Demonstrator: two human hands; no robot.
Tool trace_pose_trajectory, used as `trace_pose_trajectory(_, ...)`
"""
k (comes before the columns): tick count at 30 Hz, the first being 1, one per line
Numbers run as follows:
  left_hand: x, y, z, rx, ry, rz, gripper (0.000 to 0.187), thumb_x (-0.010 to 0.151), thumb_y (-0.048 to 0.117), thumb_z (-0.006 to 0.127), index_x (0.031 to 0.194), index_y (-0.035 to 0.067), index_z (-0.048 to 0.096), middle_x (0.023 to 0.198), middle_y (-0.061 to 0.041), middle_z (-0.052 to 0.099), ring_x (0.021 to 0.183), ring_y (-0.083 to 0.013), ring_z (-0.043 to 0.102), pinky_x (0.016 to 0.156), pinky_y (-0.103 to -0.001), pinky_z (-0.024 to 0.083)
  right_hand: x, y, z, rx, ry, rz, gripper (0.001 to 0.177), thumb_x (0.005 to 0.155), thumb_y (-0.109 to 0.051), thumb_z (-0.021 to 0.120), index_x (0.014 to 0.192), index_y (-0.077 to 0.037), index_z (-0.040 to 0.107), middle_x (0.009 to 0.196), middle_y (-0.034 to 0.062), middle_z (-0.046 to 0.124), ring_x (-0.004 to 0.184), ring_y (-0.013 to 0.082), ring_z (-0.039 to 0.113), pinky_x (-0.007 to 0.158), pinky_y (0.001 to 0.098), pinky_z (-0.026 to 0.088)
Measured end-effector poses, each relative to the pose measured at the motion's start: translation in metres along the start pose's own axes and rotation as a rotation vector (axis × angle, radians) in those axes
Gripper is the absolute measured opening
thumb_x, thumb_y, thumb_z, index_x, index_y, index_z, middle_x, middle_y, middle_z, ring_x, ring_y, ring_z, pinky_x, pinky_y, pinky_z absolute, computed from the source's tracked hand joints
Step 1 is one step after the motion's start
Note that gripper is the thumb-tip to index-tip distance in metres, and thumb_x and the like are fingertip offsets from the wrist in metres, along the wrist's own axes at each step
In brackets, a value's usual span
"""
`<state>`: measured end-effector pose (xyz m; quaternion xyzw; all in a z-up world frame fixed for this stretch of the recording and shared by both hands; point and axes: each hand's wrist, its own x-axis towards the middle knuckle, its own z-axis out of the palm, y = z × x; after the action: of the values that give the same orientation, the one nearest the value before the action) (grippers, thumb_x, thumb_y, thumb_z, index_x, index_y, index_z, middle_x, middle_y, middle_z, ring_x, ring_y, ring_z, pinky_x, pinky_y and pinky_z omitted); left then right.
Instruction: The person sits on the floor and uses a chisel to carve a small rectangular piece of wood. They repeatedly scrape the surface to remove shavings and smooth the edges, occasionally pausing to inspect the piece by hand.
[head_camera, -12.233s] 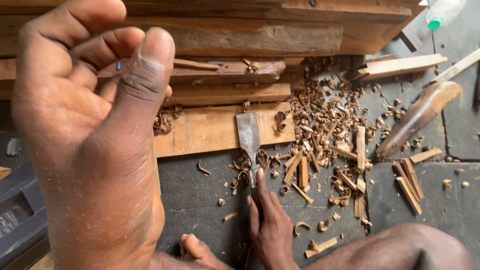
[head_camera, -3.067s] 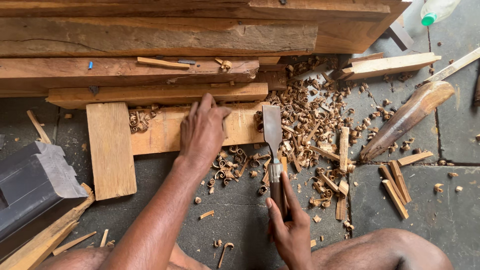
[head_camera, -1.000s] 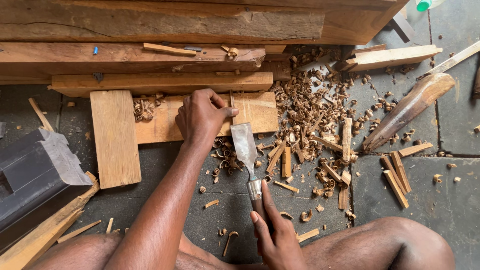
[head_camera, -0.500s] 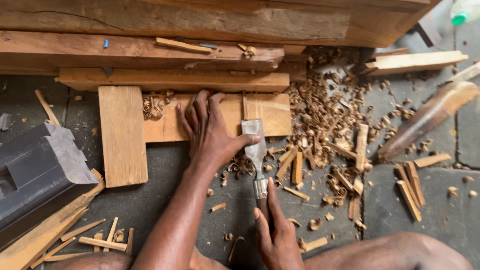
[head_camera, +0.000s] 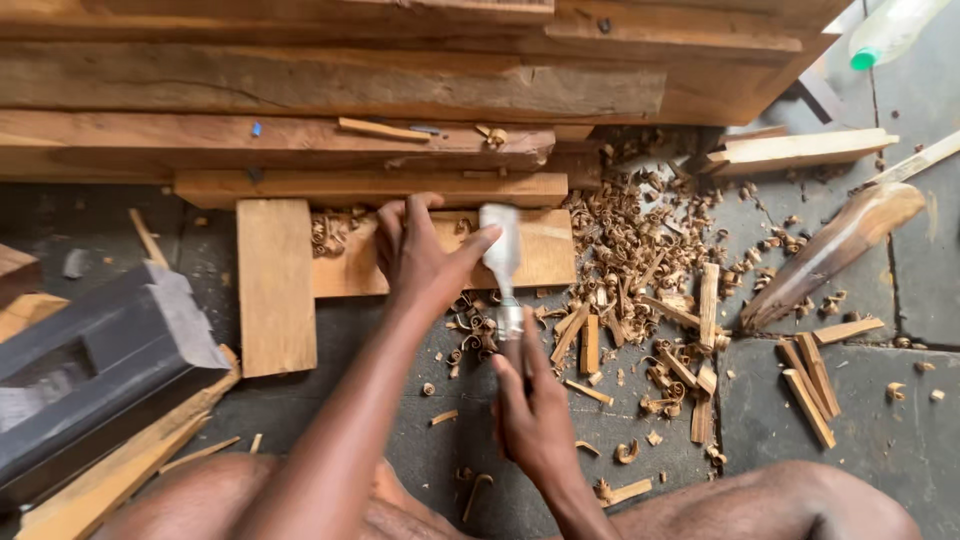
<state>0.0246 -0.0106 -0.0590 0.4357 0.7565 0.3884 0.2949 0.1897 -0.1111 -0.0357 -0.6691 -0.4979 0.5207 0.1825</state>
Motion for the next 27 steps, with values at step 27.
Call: trace_pose_trajectory(27,0.000,-0.005,0.003,0.452,-0.372,0.260,0.031,0.082,0.017,0.080,0.113,0.014,0.079,0.130,-0.011,0.054,0.120,-0.0290,0.045,0.101,-0.058,0.038,-0.054,0.028,-0.023,-0.138,-0.063,0.128,0.079,0.096,-0.024,0.058,0.166,-0.036,0.024,0.056,0.0111,0.066,0.042,0.0133,0.056,0.045,0.0332,0.051)
